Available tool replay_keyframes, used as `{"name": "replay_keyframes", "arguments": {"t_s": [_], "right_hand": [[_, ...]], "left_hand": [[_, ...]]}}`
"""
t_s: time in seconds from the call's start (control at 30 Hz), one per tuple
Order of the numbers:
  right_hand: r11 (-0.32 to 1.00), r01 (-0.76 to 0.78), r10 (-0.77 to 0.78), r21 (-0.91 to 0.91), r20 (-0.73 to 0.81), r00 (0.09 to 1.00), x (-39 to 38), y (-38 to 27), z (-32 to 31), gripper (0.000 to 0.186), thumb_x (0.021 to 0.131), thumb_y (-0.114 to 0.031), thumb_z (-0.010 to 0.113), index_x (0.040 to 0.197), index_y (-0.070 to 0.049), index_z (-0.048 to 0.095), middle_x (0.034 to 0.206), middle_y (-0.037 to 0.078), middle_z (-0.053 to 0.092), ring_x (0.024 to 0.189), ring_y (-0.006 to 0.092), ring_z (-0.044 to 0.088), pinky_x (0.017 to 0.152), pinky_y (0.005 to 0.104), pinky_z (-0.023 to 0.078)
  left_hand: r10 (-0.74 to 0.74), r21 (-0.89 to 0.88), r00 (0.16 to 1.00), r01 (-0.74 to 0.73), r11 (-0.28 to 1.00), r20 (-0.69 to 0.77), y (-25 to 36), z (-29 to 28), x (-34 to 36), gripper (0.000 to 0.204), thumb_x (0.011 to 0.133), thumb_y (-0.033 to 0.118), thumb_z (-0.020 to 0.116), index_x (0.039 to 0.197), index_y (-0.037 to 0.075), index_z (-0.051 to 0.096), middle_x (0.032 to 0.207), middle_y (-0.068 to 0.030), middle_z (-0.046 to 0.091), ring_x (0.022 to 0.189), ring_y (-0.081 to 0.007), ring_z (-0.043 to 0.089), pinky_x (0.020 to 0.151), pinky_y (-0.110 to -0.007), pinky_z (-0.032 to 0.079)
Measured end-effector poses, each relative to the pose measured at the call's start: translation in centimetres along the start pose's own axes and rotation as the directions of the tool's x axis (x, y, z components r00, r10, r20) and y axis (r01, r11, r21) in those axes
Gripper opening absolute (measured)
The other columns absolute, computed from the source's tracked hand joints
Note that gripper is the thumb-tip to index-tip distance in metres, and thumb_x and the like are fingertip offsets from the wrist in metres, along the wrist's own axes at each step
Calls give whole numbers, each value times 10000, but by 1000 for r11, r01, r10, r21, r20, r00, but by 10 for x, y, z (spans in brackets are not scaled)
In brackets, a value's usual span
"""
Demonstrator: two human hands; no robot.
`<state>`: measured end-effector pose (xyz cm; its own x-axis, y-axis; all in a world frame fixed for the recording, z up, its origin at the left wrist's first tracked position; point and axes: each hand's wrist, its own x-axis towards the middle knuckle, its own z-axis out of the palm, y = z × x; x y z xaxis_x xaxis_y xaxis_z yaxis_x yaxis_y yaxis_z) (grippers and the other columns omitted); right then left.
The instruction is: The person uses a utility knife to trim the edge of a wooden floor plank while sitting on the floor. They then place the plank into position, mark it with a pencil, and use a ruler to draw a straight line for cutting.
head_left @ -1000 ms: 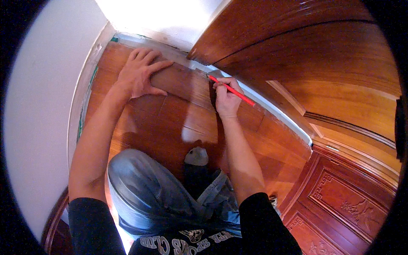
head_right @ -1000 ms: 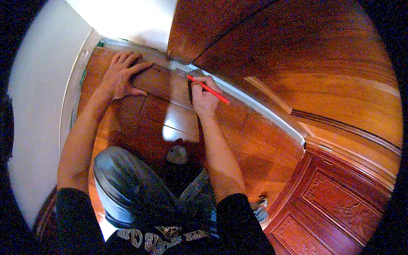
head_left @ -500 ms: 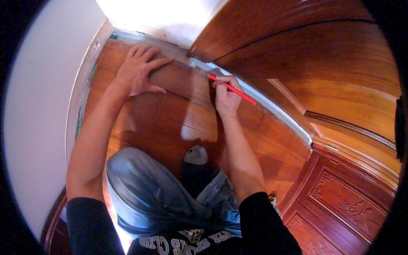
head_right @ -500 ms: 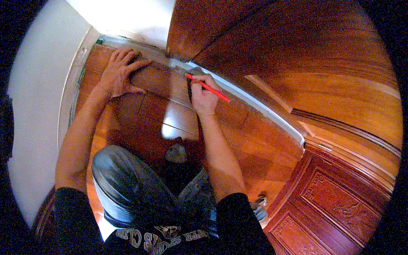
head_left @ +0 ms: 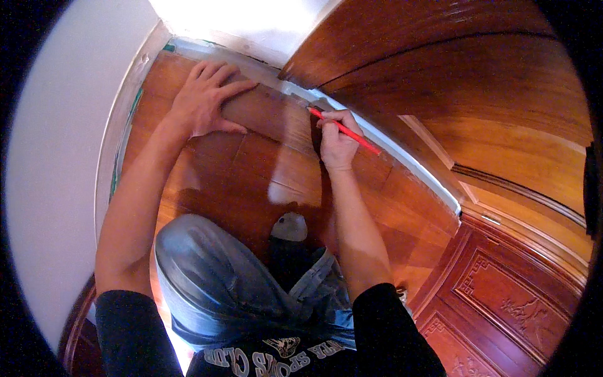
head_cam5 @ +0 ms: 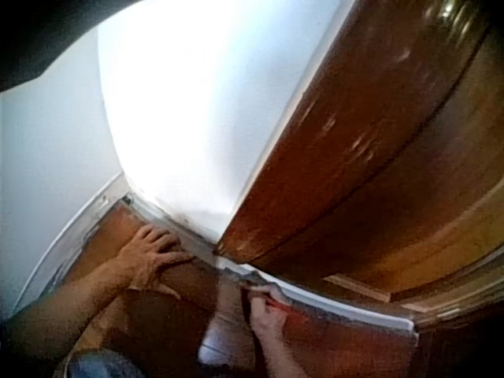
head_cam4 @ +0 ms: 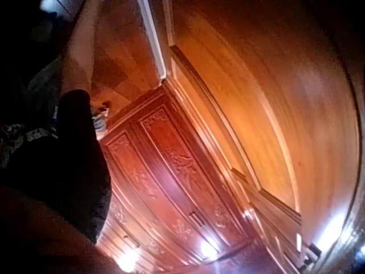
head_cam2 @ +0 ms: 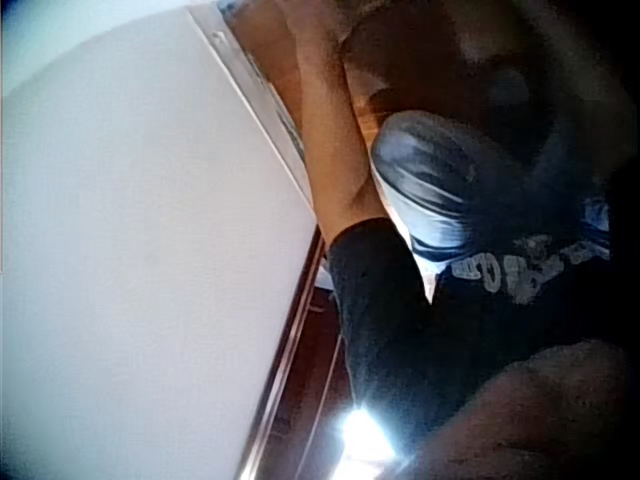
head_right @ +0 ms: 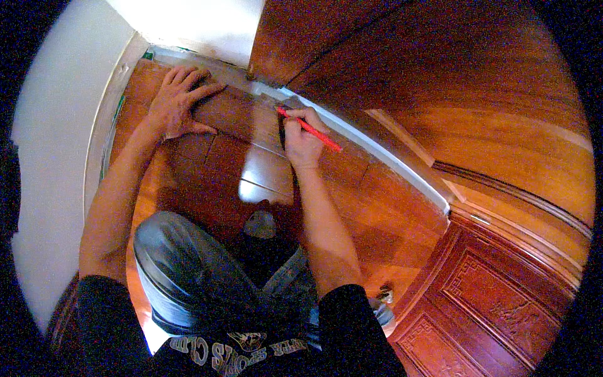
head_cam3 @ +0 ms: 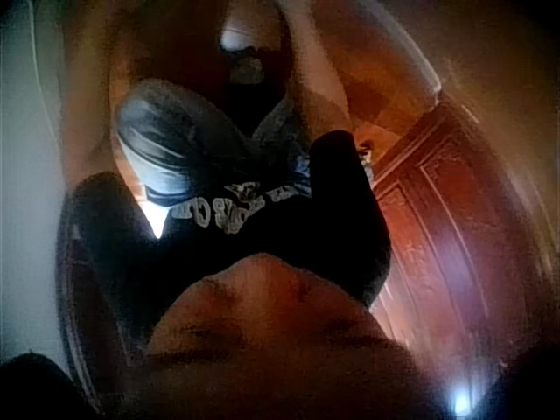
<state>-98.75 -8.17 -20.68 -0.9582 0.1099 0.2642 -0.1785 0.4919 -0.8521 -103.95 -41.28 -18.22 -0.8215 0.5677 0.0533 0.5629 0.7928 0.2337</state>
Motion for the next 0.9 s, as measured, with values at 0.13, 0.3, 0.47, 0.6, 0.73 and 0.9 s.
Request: {"name": "replay_keyframes", "arguments": {"t_s": [0.13,0.3,0.47,0.6,0.73,0.9], "right_hand": [[998,-45,45,37,-14,999,-1,7,3,117,918,-92,653,958,-28,742,888,112,761,825,218,719,797,348,573],[999,-32,32,9,-17,999,0,3,1,118,911,-86,649,956,-27,741,877,113,757,824,220,719,799,349,574],[998,26,-27,-56,-17,999,1,-5,4,121,925,-14,602,975,11,709,844,92,745,802,162,698,767,308,563],[1000,9,-9,3,-13,1000,-1,3,3,123,936,-21,600,977,6,712,846,88,744,802,158,694,771,304,560],[1000,-11,11,17,-10,1000,-4,0,5,122,934,-22,603,968,10,715,845,88,742,803,157,692,773,304,559],[992,2,4,123,-41,999,-6,2,1,105,925,-62,642,940,-1,725,835,78,734,793,151,679,766,310,556]], "left_hand": [[3,-5,1000,-3,1000,2,-1,0,0,1051,653,709,884,1580,348,545,1574,-157,525,1496,-428,424,1278,-602,271],[0,-19,1000,0,1000,-3,-1,0,0,1053,654,708,883,1585,356,541,1591,-157,515,1498,-433,424,1276,-604,270],[-9,-8,1000,9,1000,-3,0,0,0,1046,660,704,881,1585,354,541,1609,-156,505,1495,-437,429,1274,-603,271],[-7,-11,1000,7,1000,-10,0,-1,-1,1042,661,705,881,1582,351,544,1598,-156,514,1495,-437,428,1275,-603,270],[2,-14,1000,-2,1000,-22,-1,0,-3,1046,657,709,879,1580,344,547,1581,-154,526,1493,-435,427,1273,-602,272],[20,54,996,-15,998,-83,5,1,3,991,658,648,905,1544,333,589,1516,-119,570,1446,-370,474,1247,-552,316]]}}
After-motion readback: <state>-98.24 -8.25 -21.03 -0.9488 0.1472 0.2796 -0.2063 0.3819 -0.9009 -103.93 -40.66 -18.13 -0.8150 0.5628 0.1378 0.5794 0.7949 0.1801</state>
